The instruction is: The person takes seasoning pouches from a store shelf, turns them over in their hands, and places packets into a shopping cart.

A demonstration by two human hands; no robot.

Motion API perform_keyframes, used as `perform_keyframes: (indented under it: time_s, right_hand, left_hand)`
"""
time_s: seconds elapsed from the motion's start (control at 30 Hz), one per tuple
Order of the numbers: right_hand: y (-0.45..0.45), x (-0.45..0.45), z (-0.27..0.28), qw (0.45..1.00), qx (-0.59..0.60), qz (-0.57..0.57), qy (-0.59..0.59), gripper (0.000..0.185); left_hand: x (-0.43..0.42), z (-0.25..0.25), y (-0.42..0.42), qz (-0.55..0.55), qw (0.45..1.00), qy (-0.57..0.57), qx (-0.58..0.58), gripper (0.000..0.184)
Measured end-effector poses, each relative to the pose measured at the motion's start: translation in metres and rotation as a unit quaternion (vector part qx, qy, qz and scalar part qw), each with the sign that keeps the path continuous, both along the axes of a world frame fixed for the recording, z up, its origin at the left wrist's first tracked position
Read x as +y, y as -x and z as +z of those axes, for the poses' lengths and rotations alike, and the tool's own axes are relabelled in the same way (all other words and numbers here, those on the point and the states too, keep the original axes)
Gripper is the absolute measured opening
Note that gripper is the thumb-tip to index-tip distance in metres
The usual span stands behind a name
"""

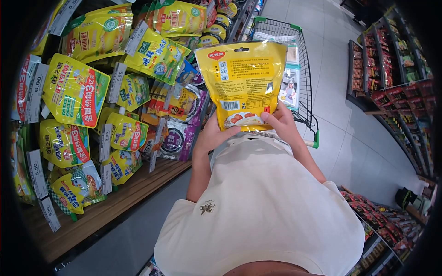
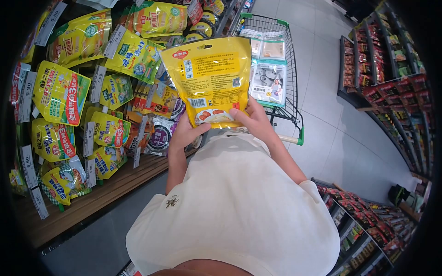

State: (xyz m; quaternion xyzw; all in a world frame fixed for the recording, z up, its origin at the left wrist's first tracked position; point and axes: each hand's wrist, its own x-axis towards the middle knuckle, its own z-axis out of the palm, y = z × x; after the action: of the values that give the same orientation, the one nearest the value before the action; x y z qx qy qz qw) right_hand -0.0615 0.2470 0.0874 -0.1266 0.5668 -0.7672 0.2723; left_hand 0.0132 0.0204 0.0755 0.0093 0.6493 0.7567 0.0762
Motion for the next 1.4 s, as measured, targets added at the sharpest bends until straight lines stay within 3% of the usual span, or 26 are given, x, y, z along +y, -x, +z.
perform_keyframes:
  time_s: [1.17, 1.4]
  right_hand:
    - [-0.001, -0.014, -0.007, 0.998, 0.060, -0.025, 0.007, 0.052]
    - [-0.004, -0.007, -0.004, 1.000, 0.020, 0.001, -0.006, 0.051]
  left_hand:
    - [-0.002, 0.004, 0.001, 0.004, 0.999, 0.019, 0.027, 0.066]
    - [0.000, 0.006, 0.001, -0.007, 0.999, 0.015, 0.030, 0.066]
